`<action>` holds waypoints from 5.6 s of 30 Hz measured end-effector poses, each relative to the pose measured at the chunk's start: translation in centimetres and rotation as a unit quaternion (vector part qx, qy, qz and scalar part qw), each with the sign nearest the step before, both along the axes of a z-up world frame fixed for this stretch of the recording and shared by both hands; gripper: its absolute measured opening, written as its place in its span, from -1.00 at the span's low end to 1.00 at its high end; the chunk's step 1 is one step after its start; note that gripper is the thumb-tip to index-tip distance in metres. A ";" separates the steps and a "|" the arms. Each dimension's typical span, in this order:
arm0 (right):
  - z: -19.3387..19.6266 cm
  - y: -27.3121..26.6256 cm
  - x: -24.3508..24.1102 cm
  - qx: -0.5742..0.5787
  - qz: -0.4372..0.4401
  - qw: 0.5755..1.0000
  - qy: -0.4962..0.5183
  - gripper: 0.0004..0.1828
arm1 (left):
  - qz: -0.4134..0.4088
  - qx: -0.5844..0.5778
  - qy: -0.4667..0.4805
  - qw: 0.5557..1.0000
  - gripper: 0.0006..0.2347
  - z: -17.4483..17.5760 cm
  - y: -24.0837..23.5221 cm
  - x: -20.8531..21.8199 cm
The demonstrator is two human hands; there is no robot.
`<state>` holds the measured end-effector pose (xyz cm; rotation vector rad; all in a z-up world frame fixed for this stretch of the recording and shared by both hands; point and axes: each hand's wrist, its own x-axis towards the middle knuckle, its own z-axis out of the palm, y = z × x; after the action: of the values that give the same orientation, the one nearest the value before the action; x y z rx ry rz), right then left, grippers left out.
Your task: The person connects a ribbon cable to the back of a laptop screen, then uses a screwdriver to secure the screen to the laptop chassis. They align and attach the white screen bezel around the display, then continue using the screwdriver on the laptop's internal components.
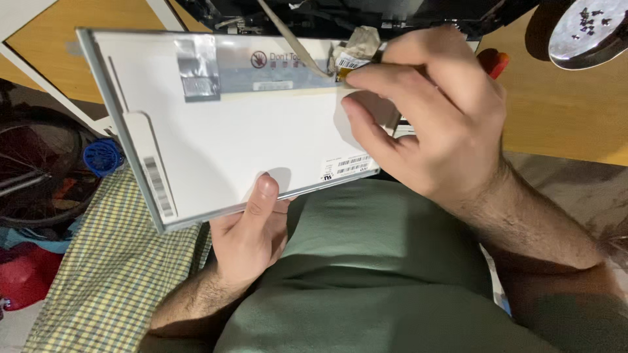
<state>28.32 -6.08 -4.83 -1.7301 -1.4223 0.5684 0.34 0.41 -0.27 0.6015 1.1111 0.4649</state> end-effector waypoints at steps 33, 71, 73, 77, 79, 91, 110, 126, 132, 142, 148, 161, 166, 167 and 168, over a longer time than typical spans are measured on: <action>0.2 -0.4 1.2 -0.096 -0.054 0.992 0.067 -0.75 | 0.051 -0.054 -0.051 0.996 -0.51 -1.6 0.1 -1.7; -0.1 -0.4 2.4 -0.131 0.015 0.989 0.072 -0.87 | 0.063 -0.067 -0.006 0.996 -0.58 -0.7 0.7 0.2; -0.1 -0.5 2.2 -0.144 0.006 0.988 0.061 -0.79 | 0.061 -0.079 0.013 0.995 -0.61 -0.7 0.9 0.3; -0.3 -0.6 2.1 -0.094 0.004 0.992 0.087 -0.68 | 0.071 -0.084 -0.006 0.994 -0.52 -0.7 0.6 -0.1; -0.7 -0.7 2.1 -0.090 -0.001 0.993 0.078 -0.70 | 0.074 -0.085 0.003 0.994 -0.51 -0.7 0.6 -0.2; -0.7 -0.7 2.4 -0.118 0.006 0.990 0.074 -0.80 | 0.068 -0.076 -0.039 0.994 -0.66 -1.4 0.3 -0.8; -1.5 -9.1 -0.8 -0.010 -0.076 0.996 0.045 -0.62 | 0.098 -0.248 -0.161 0.950 -0.42 -7.5 1.5 -1.2; -17.1 -16.1 2.5 0.156 -0.185 0.966 -0.090 -0.58 | -0.113 0.390 0.117 0.906 -0.67 -10.2 6.6 -2.9; -10.2 -9.8 3.3 0.089 -0.200 0.973 0.078 -0.83 | -0.199 0.594 0.102 0.773 -0.85 -9.4 14.0 2.1; -11.2 -6.1 3.3 0.111 -0.357 0.924 0.080 -0.49 | -0.160 0.642 0.129 0.738 -0.87 -11.2 15.4 5.9; -9.8 -4.4 3.1 0.167 -0.343 0.918 -0.112 -0.54 | -0.083 0.647 0.128 0.747 -0.89 -12.3 14.1 6.7; -4.7 -2.1 1.3 -0.054 -0.348 0.933 0.076 -0.38 | -0.179 0.430 0.009 0.885 -0.83 -16.7 14.9 6.5; -5.4 -2.5 2.6 -0.084 -0.337 0.936 0.057 -0.26 | -0.171 0.400 -0.003 0.900 -0.82 -13.6 15.9 7.3; -5.3 -2.7 3.0 -0.094 -0.325 0.939 0.066 -0.22 | -0.189 0.365 0.035 0.911 -0.82 -11.9 15.7 7.4; -5.1 -3.0 3.4 -0.103 -0.313 0.941 0.076 -0.17 | -0.205 0.329 0.072 0.919 -0.80 -10.2 15.6 7.5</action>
<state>31.73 -9.05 -9.91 -2.1171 -0.6556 0.4898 7.79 16.02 -10.51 1.4509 0.9162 0.4266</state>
